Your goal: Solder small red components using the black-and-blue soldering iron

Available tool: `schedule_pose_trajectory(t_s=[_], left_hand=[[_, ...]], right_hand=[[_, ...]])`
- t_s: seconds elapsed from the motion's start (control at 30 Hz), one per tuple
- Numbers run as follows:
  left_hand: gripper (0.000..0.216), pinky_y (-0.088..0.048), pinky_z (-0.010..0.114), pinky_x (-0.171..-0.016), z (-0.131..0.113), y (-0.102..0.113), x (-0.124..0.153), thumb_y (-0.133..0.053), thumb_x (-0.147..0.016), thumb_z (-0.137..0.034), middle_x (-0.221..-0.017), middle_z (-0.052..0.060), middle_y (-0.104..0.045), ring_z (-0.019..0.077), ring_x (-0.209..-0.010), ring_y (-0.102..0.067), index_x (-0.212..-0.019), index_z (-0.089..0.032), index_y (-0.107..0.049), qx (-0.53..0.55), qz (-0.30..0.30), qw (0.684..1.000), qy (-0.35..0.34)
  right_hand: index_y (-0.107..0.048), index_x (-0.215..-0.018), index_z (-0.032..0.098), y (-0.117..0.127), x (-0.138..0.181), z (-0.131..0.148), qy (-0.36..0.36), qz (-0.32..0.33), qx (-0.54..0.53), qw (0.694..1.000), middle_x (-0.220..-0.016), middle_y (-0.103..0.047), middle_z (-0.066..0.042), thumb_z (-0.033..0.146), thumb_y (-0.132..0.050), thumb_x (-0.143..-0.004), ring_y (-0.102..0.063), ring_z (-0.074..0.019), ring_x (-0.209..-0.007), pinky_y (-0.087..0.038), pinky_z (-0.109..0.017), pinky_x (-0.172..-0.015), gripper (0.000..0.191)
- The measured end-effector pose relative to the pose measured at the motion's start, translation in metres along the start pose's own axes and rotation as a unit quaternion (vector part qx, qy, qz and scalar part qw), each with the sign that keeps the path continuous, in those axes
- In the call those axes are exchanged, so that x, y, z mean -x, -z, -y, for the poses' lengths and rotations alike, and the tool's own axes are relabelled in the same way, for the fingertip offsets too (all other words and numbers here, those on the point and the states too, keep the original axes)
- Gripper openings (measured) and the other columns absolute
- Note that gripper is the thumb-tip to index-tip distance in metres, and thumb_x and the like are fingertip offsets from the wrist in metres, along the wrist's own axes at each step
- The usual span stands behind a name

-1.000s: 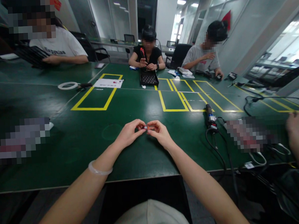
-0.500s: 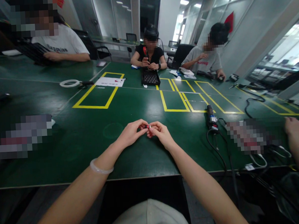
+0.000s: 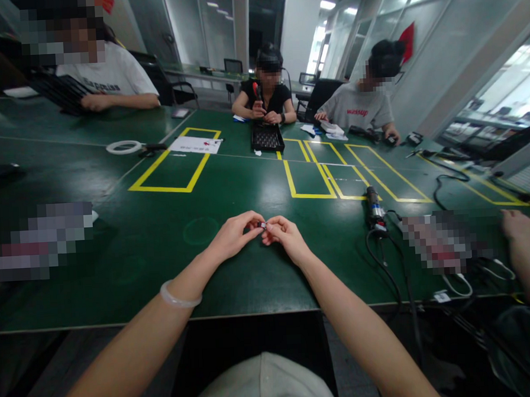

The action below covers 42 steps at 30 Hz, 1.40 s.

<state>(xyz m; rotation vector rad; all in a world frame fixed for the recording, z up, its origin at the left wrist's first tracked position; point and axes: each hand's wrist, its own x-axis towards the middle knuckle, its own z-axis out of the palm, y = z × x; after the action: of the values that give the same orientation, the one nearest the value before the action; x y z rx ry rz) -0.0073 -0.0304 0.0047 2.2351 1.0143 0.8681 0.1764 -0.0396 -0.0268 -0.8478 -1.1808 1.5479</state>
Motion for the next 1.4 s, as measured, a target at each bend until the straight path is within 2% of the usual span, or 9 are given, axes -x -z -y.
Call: schedule_pose_trajectory(t_s=[0.17,0.37,0.5,0.73,1.0,1.2,1.4], left_hand=[[0.022,-0.047,0.027,-0.075,0.002,0.000,0.000,-0.052,-0.089,-0.031,-0.095,0.004,-0.064,0.0157,-0.082,-0.060,-0.105,-0.019,-0.061,-0.002,0.000,1.000,0.001],[0.019,-0.047,0.027,-0.074,0.003,-0.002,0.000,-0.054,-0.089,-0.028,-0.092,0.003,-0.061,0.0151,-0.081,-0.059,-0.103,-0.019,-0.062,-0.013,-0.008,1.000,-0.014],[0.019,-0.046,0.027,-0.075,0.000,-0.005,0.000,-0.053,-0.089,-0.028,-0.092,0.003,-0.058,0.0150,-0.082,-0.058,-0.102,-0.019,-0.064,-0.035,-0.004,0.999,-0.027],[0.022,-0.045,0.027,-0.074,-0.003,-0.007,0.001,-0.052,-0.091,-0.032,-0.095,0.004,-0.057,0.0162,-0.086,-0.058,-0.104,-0.022,-0.066,-0.093,-0.007,0.995,-0.030],[0.022,-0.048,0.029,-0.077,-0.002,-0.006,0.000,-0.056,-0.088,-0.037,-0.098,0.005,-0.057,0.0176,-0.091,-0.057,-0.101,-0.021,-0.062,-0.073,-0.052,0.996,-0.019],[0.022,-0.048,0.029,-0.077,-0.001,-0.004,0.000,-0.057,-0.087,-0.036,-0.100,0.005,-0.058,0.0173,-0.089,-0.059,-0.103,-0.021,-0.063,-0.050,-0.034,0.998,-0.021],[0.027,-0.049,0.030,-0.079,0.001,-0.003,-0.001,-0.053,-0.090,-0.041,-0.096,0.005,-0.060,0.0168,-0.086,-0.060,-0.102,-0.020,-0.064,-0.024,-0.029,0.999,-0.003]], right_hand=[[-0.058,-0.094,0.019,0.000,0.000,-0.001,0.024,0.006,0.008,1.000,-0.074,-0.066,0.002,0.040,-0.077,-0.070,-0.064,-0.0114,-0.062,-0.052,-0.023,-0.057,0.037],[-0.066,-0.092,0.017,0.006,-0.006,-0.012,0.064,-0.022,0.096,0.993,-0.080,-0.065,0.000,0.034,-0.074,-0.070,-0.059,-0.0098,-0.063,-0.051,-0.021,-0.052,0.029],[-0.068,-0.091,0.016,0.005,-0.007,-0.013,0.045,-0.019,0.066,0.997,-0.078,-0.067,0.000,0.032,-0.073,-0.069,-0.061,-0.0110,-0.065,-0.055,-0.024,-0.056,0.027],[-0.072,-0.097,0.016,0.000,-0.001,-0.004,0.004,0.012,0.007,1.000,-0.092,-0.072,-0.005,0.039,-0.073,-0.073,-0.066,-0.0145,-0.076,-0.059,-0.029,-0.067,0.033],[-0.067,-0.098,0.017,0.000,-0.002,-0.008,-0.005,-0.003,-0.039,0.999,-0.088,-0.072,-0.004,0.038,-0.077,-0.071,-0.068,-0.0127,-0.069,-0.060,-0.027,-0.066,0.036],[-0.059,-0.096,0.019,0.001,-0.002,-0.007,-0.006,-0.002,-0.053,0.999,-0.079,-0.072,-0.002,0.040,-0.076,-0.072,-0.069,-0.0138,-0.067,-0.059,-0.027,-0.063,0.036],[-0.057,-0.092,0.018,0.000,-0.001,-0.004,-0.002,-0.006,-0.037,0.999,-0.073,-0.070,0.000,0.041,-0.077,-0.072,-0.070,-0.0144,-0.066,-0.058,-0.026,-0.062,0.036]])
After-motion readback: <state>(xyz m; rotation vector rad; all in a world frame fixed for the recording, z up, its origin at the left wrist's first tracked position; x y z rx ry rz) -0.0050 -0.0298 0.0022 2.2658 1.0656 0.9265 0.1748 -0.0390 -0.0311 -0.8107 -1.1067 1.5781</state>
